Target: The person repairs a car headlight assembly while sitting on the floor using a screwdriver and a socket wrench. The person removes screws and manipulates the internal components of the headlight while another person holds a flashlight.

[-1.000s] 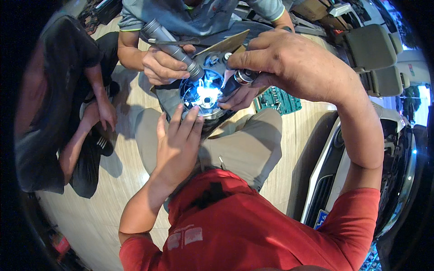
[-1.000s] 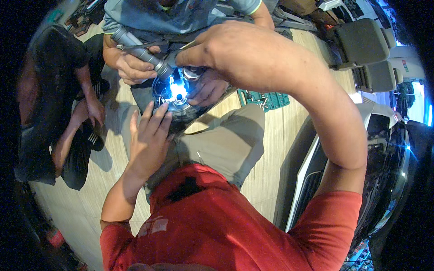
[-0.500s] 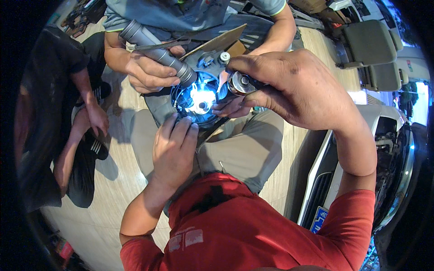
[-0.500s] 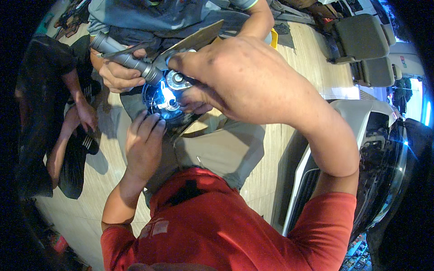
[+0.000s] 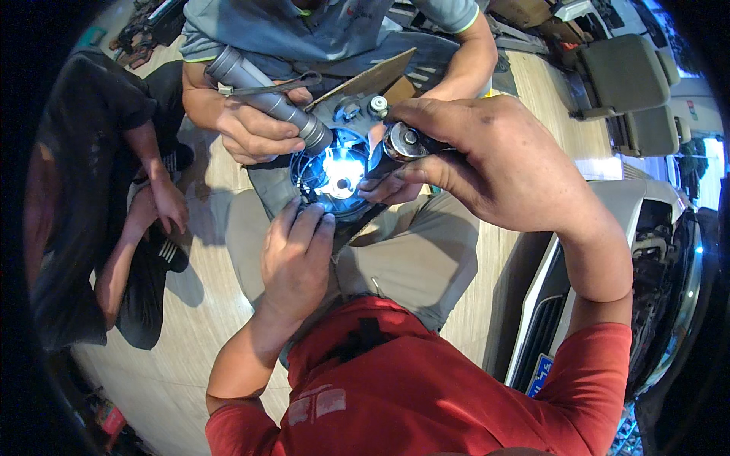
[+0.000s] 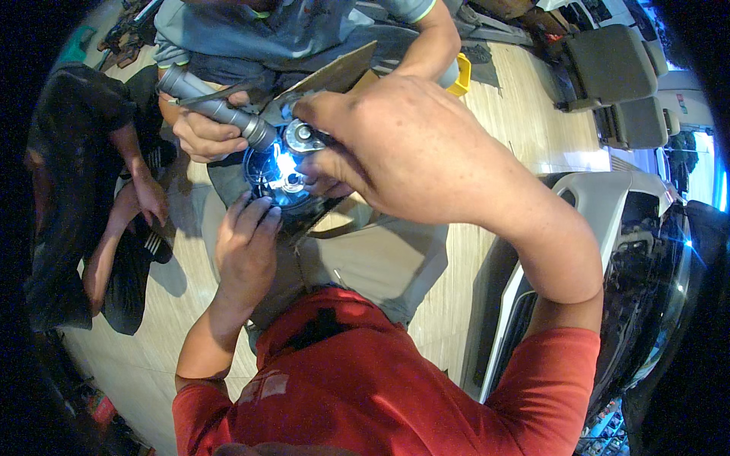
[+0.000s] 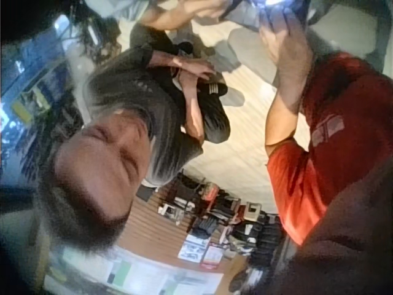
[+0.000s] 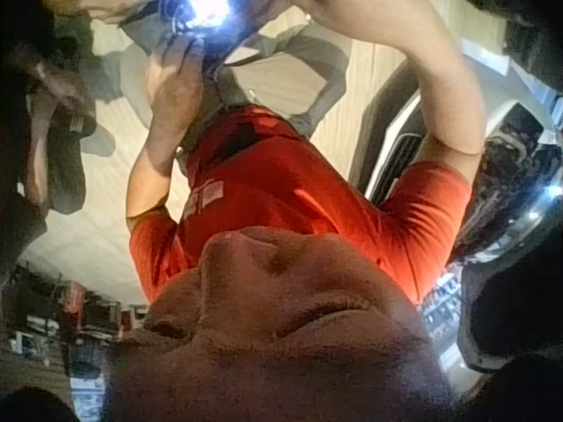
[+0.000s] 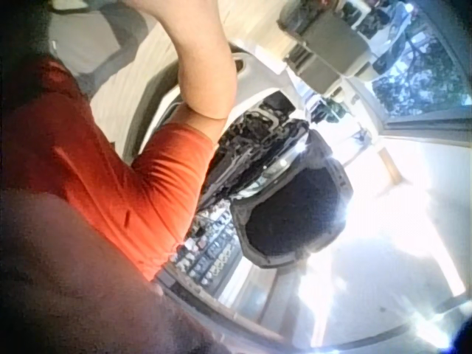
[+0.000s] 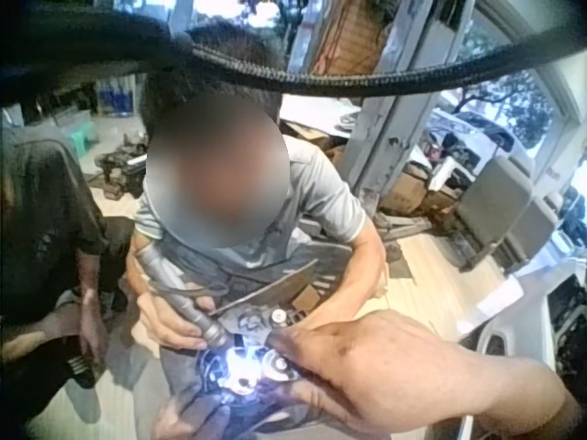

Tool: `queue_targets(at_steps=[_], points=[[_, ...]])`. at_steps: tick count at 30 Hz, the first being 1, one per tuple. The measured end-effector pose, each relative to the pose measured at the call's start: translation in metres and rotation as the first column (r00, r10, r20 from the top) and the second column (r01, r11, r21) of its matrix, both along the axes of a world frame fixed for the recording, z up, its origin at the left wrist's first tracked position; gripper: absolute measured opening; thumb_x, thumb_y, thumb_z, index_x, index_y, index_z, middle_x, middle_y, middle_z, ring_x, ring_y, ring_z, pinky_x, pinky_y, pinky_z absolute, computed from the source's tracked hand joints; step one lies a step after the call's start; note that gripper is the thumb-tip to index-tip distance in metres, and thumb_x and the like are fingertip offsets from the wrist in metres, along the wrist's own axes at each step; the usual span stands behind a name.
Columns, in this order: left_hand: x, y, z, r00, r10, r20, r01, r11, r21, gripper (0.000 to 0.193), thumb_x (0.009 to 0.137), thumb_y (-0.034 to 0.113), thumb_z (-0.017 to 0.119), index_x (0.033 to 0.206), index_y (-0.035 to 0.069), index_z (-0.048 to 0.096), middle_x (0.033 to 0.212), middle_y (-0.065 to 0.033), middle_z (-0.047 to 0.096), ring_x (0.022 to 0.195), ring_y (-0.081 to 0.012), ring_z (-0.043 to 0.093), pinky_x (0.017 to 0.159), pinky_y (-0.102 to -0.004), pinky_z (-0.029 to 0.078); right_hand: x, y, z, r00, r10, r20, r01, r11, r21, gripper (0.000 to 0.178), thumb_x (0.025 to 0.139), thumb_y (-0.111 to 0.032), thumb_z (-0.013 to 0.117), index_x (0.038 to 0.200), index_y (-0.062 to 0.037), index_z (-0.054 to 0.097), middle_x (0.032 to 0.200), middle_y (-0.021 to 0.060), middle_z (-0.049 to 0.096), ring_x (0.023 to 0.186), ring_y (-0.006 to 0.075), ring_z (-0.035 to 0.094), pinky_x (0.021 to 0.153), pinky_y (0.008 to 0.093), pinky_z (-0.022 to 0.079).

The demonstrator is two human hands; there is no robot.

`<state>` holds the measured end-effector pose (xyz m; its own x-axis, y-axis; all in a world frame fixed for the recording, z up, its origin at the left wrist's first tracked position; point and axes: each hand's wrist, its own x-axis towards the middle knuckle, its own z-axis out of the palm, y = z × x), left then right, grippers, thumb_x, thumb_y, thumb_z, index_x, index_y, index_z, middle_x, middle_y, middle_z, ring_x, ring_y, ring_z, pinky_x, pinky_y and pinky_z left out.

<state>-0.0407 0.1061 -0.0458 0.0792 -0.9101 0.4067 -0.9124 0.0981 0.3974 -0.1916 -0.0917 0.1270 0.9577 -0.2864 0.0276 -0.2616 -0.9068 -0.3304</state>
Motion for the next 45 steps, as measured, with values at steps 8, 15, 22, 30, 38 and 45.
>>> queue_targets(at_steps=[8, 15, 22, 30, 38, 45], points=[[0.000, 0.000, -0.003, 0.999, 0.047, 0.014, -0.047, 0.999, 0.004, 0.023, 0.081, 0.004, 0.065, 0.104, 0.004, 0.068, 0.115, -0.0127, 0.064, 0.112, -0.0389, 0.060, 0.093, -0.0480, 0.051, 0.002, -0.013, -0.003, 0.997, 0.075, 0.028, -0.078, 0.989, 0.124, 0.037, 0.086, -0.020, 0.071, 0.116, 0.0000, 0.061, 0.088, 0.0221, 0.068, 0.085, 0.0419, 0.067, 0.074, 0.0462, 0.052], [0.002, -0.002, -0.009, 1.000, -0.002, -0.024, 0.001, 1.000, -0.027, 0.023, 0.082, 0.008, 0.065, 0.104, 0.003, 0.065, 0.116, -0.0125, 0.063, 0.114, -0.0389, 0.058, 0.092, -0.0485, 0.051, 0.002, -0.018, 0.003, 0.994, 0.103, -0.044, -0.097, 0.987, 0.130, 0.049, 0.087, -0.026, 0.072, 0.126, 0.0004, 0.060, 0.102, 0.0217, 0.069, 0.093, 0.0403, 0.068, 0.080, 0.0414, 0.054], [0.005, -0.004, -0.015, 0.997, -0.072, -0.020, 0.070, 0.994, -0.081, 0.016, 0.087, 0.008, 0.064, 0.099, -0.002, 0.066, 0.114, -0.0163, 0.063, 0.108, -0.0395, 0.059, 0.087, -0.0497, 0.051, 0.001, -0.014, 0.006, 0.995, 0.089, -0.048, -0.087, 0.996, 0.034, 0.046, 0.082, -0.028, 0.076, 0.115, 0.0008, 0.061, 0.085, 0.0157, 0.063, 0.076, 0.0349, 0.065, 0.066, 0.0400, 0.050], [0.008, -0.004, -0.017, 0.995, -0.096, -0.022, 0.093, 0.990, -0.110, 0.016, 0.085, 0.007, 0.066, 0.097, -0.003, 0.068, 0.116, -0.0168, 0.062, 0.107, -0.0409, 0.059, 0.085, -0.0482, 0.053, 0.012, 0.006, -0.004, 0.994, -0.077, -0.078, 0.062, 0.982, -0.180, 0.058, 0.068, -0.033, 0.086, 0.107, 0.0005, 0.059, 0.081, 0.0125, 0.060, 0.070, 0.0305, 0.063, 0.061, 0.0376, 0.049], [0.006, -0.003, -0.013, 0.997, -0.069, 0.022, 0.070, 0.996, -0.063, 0.020, 0.084, 0.007, 0.065, 0.101, -0.001, 0.069, 0.117, -0.0151, 0.063, 0.110, -0.0404, 0.059, 0.087, -0.0486, 0.052, 0.008, 0.003, -0.011, 0.998, -0.051, -0.044, 0.043, 0.986, -0.161, 0.046, 0.073, -0.029, 0.082, 0.104, -0.0052, 0.058, 0.080, 0.0086, 0.063, 0.070, 0.0285, 0.065, 0.060, 0.0371, 0.050], [0.000, -0.006, -0.010, 1.000, -0.013, -0.002, 0.013, 1.000, -0.021, 0.022, 0.083, 0.005, 0.067, 0.105, 0.003, 0.069, 0.114, -0.0130, 0.065, 0.107, -0.0395, 0.061, 0.089, -0.0474, 0.051, 0.009, -0.008, -0.019, 0.993, 0.038, 0.113, -0.037, 0.999, -0.005, 0.036, 0.075, -0.020, 0.078, 0.097, -0.0045, 0.055, 0.080, 0.0112, 0.060, 0.075, 0.0354, 0.063, 0.063, 0.0433, 0.048]])
